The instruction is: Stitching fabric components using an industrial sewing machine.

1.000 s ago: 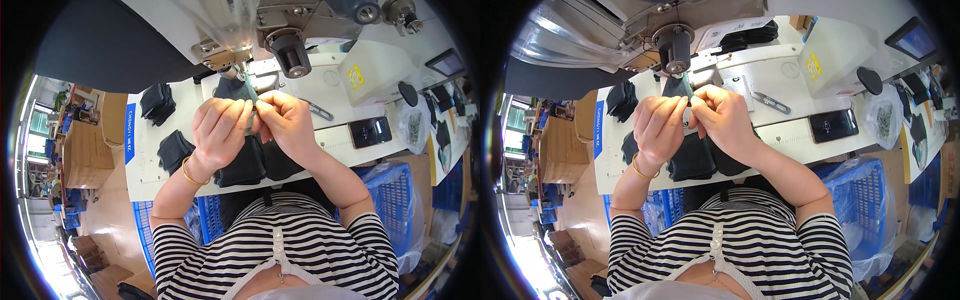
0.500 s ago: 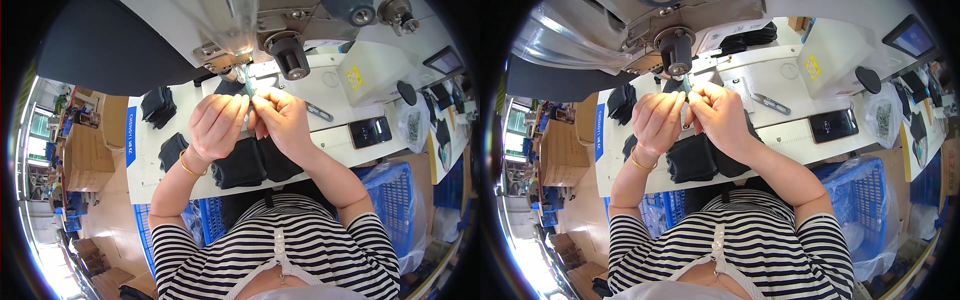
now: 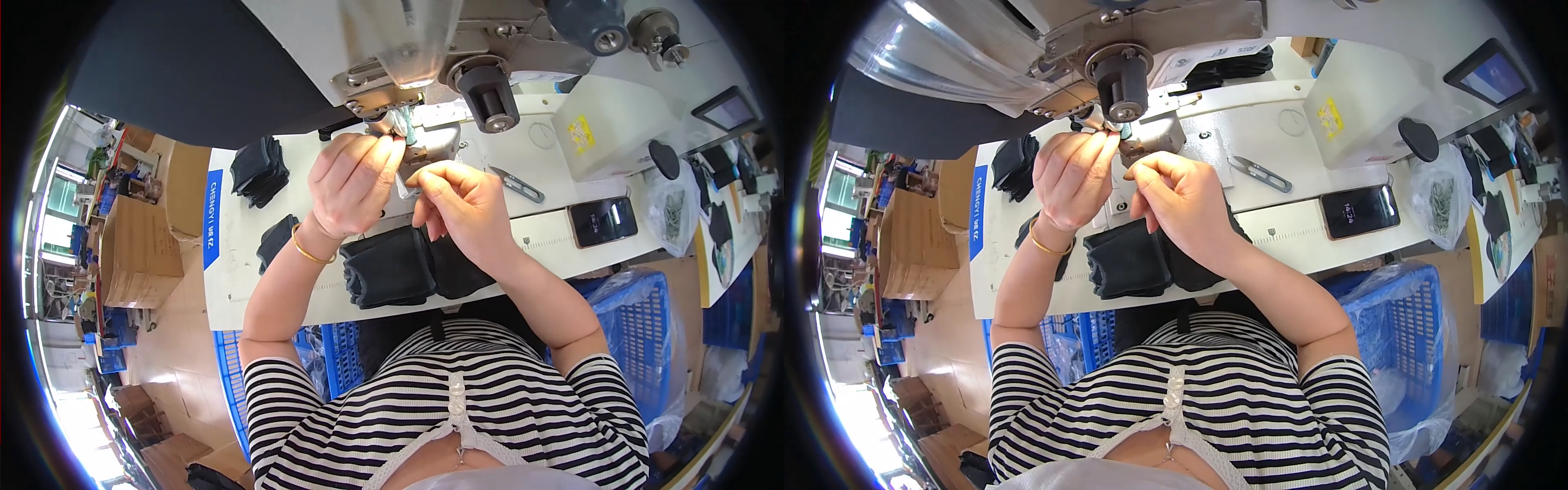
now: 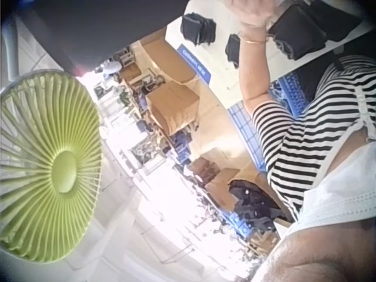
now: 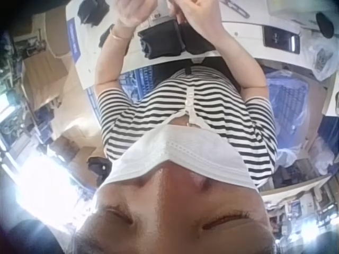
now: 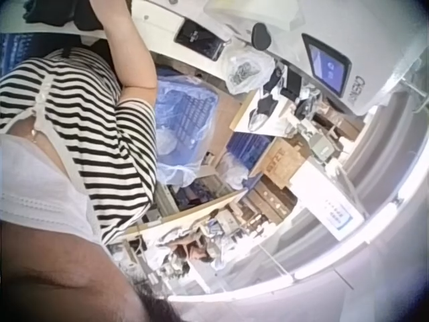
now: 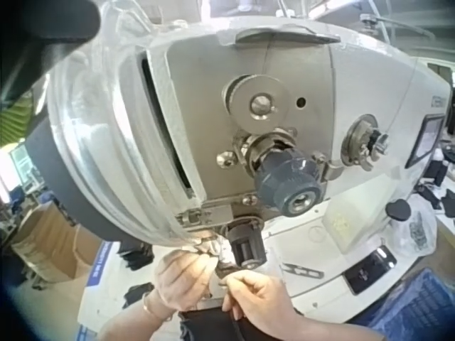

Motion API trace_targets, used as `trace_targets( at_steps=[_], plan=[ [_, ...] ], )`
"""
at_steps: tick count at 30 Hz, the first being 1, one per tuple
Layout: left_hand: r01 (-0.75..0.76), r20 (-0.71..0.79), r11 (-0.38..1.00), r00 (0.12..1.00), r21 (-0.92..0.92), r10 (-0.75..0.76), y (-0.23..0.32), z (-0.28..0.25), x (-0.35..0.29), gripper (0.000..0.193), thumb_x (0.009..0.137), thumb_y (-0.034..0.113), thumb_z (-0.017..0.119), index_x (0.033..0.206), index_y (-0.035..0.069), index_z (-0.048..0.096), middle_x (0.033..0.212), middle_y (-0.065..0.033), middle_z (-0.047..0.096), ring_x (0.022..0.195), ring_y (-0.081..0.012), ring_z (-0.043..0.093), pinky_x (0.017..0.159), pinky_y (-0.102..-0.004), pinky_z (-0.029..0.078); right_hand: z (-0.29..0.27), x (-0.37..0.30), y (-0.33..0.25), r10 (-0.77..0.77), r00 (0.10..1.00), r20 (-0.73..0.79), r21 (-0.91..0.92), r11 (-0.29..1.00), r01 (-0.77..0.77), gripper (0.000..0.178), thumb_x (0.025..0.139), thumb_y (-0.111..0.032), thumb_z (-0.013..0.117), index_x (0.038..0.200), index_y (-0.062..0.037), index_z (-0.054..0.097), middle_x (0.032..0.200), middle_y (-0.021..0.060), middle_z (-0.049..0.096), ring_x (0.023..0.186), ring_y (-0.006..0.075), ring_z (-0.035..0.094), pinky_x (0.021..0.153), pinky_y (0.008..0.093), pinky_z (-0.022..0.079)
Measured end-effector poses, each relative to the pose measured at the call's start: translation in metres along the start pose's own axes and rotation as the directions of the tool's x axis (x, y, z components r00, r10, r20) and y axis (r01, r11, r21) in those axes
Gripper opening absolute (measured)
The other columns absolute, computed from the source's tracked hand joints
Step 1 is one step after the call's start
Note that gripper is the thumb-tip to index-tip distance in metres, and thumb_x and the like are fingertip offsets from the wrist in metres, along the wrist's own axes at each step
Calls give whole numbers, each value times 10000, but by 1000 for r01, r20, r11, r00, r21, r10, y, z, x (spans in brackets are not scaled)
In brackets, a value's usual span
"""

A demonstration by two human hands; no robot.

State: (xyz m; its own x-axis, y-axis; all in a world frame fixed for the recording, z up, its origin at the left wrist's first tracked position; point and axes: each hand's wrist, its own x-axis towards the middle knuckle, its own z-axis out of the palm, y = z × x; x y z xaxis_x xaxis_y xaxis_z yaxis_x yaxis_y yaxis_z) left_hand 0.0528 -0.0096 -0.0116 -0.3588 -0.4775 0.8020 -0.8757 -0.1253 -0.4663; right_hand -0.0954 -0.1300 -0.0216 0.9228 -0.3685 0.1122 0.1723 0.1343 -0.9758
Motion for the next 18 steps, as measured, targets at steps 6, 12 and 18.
trace_targets(
  at_steps=[6,12,18],
  plan=[
    [25,-35,1000,999,15,-24,-5,7,-4,254,645,30,722,896,-10,732,884,-75,673,801,-216,664,786,-365,552,1,0,4,21,1000,15,1,1000,-21,211,979,-139,545,909,15,672,634,53,652,487,61,553,458,205,419],
    [73,-70,997,995,37,-70,-6,15,-5,209,648,3,753,854,17,724,881,-59,676,809,-213,663,810,-375,548,4,0,8,14,999,39,-21,1000,-13,211,973,-157,553,909,2,676,631,51,656,481,65,557,454,213,417],
    [133,-80,991,988,32,-130,-4,16,-5,206,639,4,749,843,35,732,882,-37,676,814,-190,666,842,-372,538,8,-7,8,46,993,106,-46,998,-41,208,1000,-145,550,973,14,682,673,62,661,504,68,551,477,190,420]
  ],
)
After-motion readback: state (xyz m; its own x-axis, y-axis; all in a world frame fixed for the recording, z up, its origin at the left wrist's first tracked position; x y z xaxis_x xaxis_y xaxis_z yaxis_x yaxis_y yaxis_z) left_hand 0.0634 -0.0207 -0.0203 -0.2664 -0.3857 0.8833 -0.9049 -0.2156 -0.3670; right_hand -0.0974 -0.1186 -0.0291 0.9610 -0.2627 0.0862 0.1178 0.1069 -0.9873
